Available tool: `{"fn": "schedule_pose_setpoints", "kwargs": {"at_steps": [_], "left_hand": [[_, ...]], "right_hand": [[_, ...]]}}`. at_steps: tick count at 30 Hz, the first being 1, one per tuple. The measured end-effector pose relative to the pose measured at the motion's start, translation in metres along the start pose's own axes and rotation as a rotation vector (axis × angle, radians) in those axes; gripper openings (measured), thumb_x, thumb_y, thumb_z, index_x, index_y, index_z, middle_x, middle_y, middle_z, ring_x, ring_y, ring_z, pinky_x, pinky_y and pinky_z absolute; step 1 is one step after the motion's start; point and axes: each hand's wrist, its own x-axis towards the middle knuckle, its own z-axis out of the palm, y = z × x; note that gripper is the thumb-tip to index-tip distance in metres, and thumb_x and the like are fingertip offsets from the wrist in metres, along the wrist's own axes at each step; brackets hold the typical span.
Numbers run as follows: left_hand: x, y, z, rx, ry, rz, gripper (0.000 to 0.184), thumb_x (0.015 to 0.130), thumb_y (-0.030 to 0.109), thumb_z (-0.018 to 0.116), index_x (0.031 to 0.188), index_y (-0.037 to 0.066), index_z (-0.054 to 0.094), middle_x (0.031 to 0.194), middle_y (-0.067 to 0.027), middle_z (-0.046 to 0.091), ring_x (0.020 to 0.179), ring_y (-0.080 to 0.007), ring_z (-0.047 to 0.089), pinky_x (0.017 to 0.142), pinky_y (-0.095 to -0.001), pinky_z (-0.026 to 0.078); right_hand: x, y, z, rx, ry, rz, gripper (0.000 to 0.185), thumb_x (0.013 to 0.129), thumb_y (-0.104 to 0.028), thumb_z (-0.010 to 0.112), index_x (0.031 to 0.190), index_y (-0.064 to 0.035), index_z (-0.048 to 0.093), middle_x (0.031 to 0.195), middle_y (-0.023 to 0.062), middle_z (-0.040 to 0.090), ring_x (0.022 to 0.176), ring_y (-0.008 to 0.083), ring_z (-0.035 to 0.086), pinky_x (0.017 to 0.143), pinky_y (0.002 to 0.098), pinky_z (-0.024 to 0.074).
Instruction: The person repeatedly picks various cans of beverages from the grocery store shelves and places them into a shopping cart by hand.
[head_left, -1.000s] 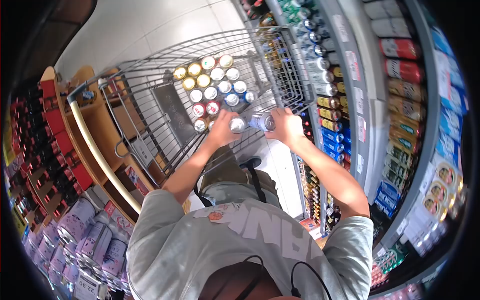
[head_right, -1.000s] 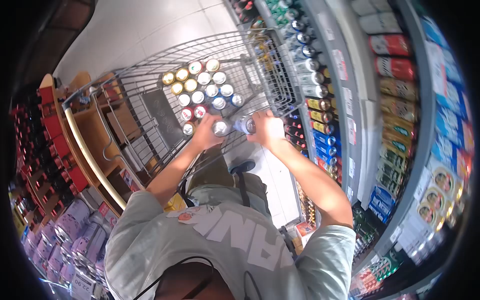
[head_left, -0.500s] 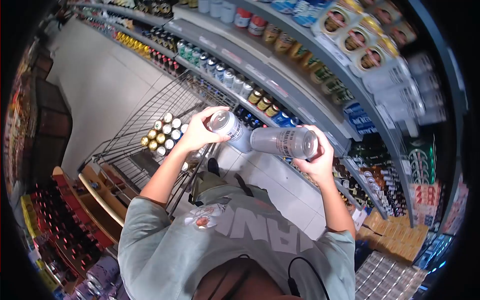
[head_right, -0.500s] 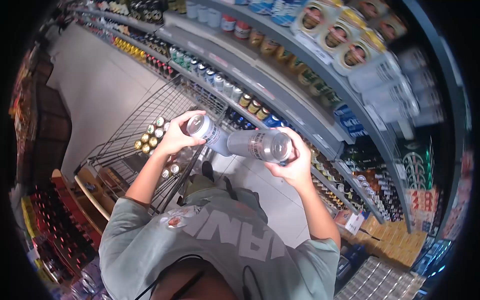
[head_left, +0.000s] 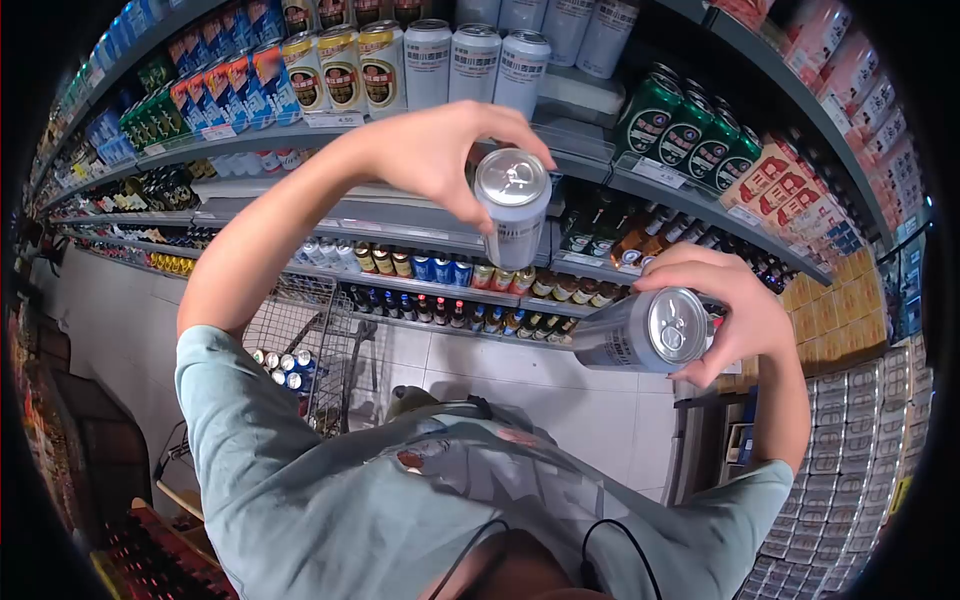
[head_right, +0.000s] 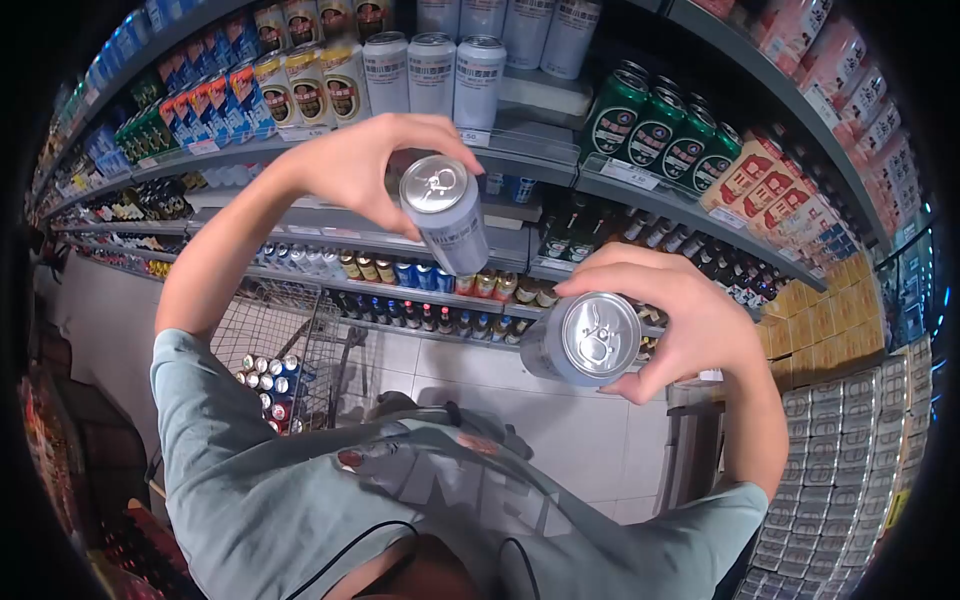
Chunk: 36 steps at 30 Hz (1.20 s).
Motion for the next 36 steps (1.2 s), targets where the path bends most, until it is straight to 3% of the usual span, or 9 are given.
{"fn": "schedule_pose_setpoints", "kwargs": {"at_steps": [7,9,12,15,27,28,30,33,36], "left_hand": [[0.111,0.017,-0.057,0.225,-0.037,-0.010,0.077,0.062,-0.006,0.084,0.134,0.004,0.059,0.133,-0.0116,0.060,0.122,-0.0277,0.060,0.108,-0.0434,0.050],[0.130,0.018,-0.067,0.190,-0.048,0.041,0.078,0.060,-0.005,0.084,0.133,0.003,0.059,0.131,-0.0134,0.062,0.120,-0.0276,0.062,0.108,-0.0424,0.051],[0.153,0.012,-0.082,0.450,-0.069,0.090,0.076,0.060,-0.005,0.083,0.132,0.002,0.060,0.130,-0.0152,0.063,0.118,-0.0272,0.063,0.106,-0.0407,0.051],[0.169,0.015,-0.091,0.347,-0.174,-0.074,0.074,0.061,-0.004,0.082,0.131,0.002,0.060,0.130,-0.0156,0.063,0.118,-0.0271,0.063,0.104,-0.0393,0.052],[0.195,-0.058,-0.117,0.276,-0.290,0.033,0.084,0.059,0.000,0.084,0.137,0.002,0.053,0.125,-0.0176,0.062,0.116,-0.0280,0.061,0.103,-0.0384,0.048],[0.195,-0.061,-0.119,0.334,-0.280,0.034,0.087,0.060,0.004,0.085,0.139,0.002,0.049,0.126,-0.0187,0.061,0.117,-0.0289,0.060,0.104,-0.0386,0.047],[0.198,-0.073,-0.126,0.258,-0.329,0.166,0.069,0.074,0.015,0.079,0.134,-0.001,0.050,0.125,-0.0207,0.061,0.119,-0.0292,0.058,0.104,-0.0379,0.045],[0.207,-0.092,-0.125,0.226,-0.349,0.191,0.079,0.070,0.012,0.082,0.138,-0.003,0.044,0.126,-0.0216,0.059,0.120,-0.0302,0.057,0.103,-0.0366,0.044],[0.200,-0.097,-0.125,0.412,-0.241,0.045,0.093,0.061,0.012,0.087,0.143,0.004,0.045,0.125,-0.0184,0.061,0.117,-0.0296,0.061,0.101,-0.0382,0.048]], "right_hand": [[0.000,0.015,-0.088,-0.223,0.006,-0.017,0.075,0.054,-0.019,0.083,0.124,0.0008,0.065,0.120,0.0145,0.068,0.110,0.0265,0.068,0.097,0.0354,0.0512],[0.006,0.026,-0.102,-0.225,0.045,0.001,0.076,0.055,-0.019,0.083,0.126,0.0014,0.063,0.123,0.0151,0.068,0.112,0.0260,0.067,0.101,0.0357,0.0497],[0.024,0.039,-0.120,-0.208,0.005,0.032,0.076,0.059,-0.010,0.083,0.130,0.0021,0.060,0.127,0.0156,0.066,0.121,0.0266,0.063,0.108,0.0381,0.0463],[0.043,0.055,-0.133,-0.222,-0.002,0.058,0.078,0.062,-0.006,0.086,0.134,0.0013,0.057,0.130,0.0146,0.064,0.124,0.0263,0.061,0.108,0.0399,0.0463],[0.097,0.131,-0.160,-0.062,-0.042,0.094,0.079,0.069,-0.002,0.085,0.140,-0.0012,0.050,0.138,0.0108,0.055,0.128,0.0215,0.055,0.111,0.0382,0.0431],[0.100,0.139,-0.161,-0.025,-0.041,0.094,0.079,0.068,0.000,0.084,0.140,-0.0012,0.050,0.137,0.0102,0.055,0.128,0.0217,0.055,0.112,0.0378,0.0422],[0.108,0.151,-0.163,-0.037,-0.047,0.098,0.080,0.067,0.000,0.084,0.140,-0.0017,0.050,0.136,0.0101,0.055,0.128,0.0218,0.055,0.112,0.0377,0.0422],[0.118,0.166,-0.165,0.001,-0.075,0.117,0.081,0.066,0.002,0.083,0.140,-0.0032,0.051,0.137,0.0095,0.054,0.129,0.0217,0.054,0.112,0.0384,0.0416],[0.130,0.176,-0.170,0.013,-0.114,0.146,0.081,0.067,0.006,0.081,0.141,-0.0033,0.050,0.138,0.0084,0.054,0.131,0.0215,0.052,0.115,0.0386,0.0392]]}}
